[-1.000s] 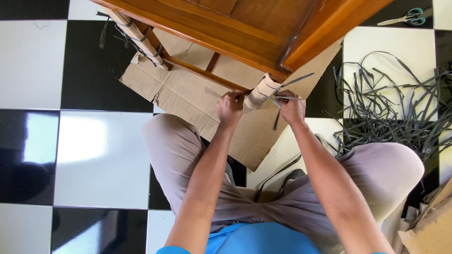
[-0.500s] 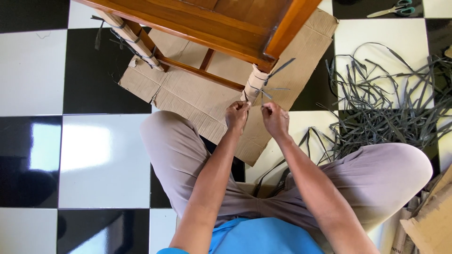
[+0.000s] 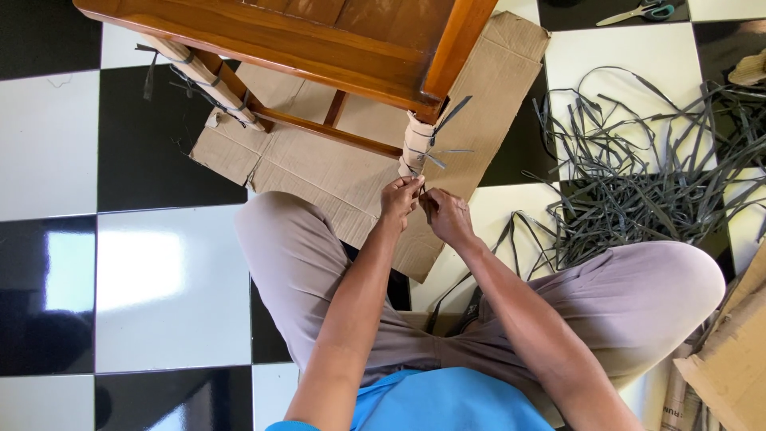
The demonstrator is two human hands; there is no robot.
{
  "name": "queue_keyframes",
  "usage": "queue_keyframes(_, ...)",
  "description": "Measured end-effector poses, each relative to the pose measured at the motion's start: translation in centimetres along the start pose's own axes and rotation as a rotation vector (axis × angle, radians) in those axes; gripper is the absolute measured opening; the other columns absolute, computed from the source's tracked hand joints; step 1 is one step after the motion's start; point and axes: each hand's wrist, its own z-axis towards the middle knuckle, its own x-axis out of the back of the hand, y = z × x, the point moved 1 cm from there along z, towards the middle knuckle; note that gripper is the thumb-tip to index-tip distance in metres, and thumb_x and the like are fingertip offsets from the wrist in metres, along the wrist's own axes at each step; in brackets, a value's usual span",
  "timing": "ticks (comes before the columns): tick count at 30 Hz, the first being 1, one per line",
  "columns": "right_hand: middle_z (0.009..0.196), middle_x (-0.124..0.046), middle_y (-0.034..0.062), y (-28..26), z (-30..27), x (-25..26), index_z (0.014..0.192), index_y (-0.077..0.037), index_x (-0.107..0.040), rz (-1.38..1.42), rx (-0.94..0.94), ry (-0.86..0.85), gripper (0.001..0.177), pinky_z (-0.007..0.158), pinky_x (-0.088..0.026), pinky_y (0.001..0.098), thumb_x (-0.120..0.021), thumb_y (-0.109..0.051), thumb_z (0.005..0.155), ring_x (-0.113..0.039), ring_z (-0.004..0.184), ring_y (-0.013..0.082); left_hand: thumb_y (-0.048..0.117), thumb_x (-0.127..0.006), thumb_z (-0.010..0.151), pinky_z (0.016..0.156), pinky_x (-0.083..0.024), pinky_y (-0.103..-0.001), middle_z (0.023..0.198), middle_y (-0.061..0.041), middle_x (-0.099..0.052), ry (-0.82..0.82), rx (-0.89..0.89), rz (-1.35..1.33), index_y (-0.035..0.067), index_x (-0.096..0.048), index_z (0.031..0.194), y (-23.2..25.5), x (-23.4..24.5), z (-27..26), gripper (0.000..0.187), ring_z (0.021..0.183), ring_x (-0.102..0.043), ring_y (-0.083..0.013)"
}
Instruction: Wrapping a wooden table leg with cardboard and securing it with plastic straps
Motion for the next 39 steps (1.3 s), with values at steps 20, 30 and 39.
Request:
queue_keyframes(20,0.084,-0.075,0.0136,-0.2,0.8,2.2,0.092,-0.013,-0.073,0.084,-0.006,-0.103,0.006,0.074,-0.057,0.0496,-0.070,-0.011,0.086,-0.074,0.084,0.0392,0.027,-0.090,0.080,0.066,-0.058,-0.025,0.085,-0.005,-0.077,-0.094,0.089,-0.057,0.016,-0.073,0.094,0.0,1.1,0.3,0.024,0.076,-0.076,-0.0143)
queue_keyframes(30,0.093,-0.078,0.0062,-0.3,1.7,1.9,0.107,-0.019,-0.078,0.218,-0.143,0.033,0.015,0.079,-0.059,0.0396,-0.078,-0.020,0.092,-0.076,0.091,0.0256,0.027,-0.089,0.081,0.058,-0.048,-0.015,0.086,-0.004,-0.078,-0.056,0.009,0.010,0.014,-0.076,0.095,-1.8,1.1,1.7,0.024,0.073,-0.072,-0.0101)
queue_keyframes(39,0.082,-0.076,0.0003,-0.7,2.0,2.4,0.120,-0.025,-0.071,0.146,-0.117,-0.064,0.037,0.089,-0.056,0.0407,-0.063,-0.005,0.090,-0.074,0.088,0.0235,0.011,-0.081,0.079,0.061,-0.047,-0.019,0.075,-0.004,-0.076,0.032,-0.164,0.174,0.014,-0.081,0.093,-2.5,0.2,2.3,0.014,0.065,-0.069,-0.0092)
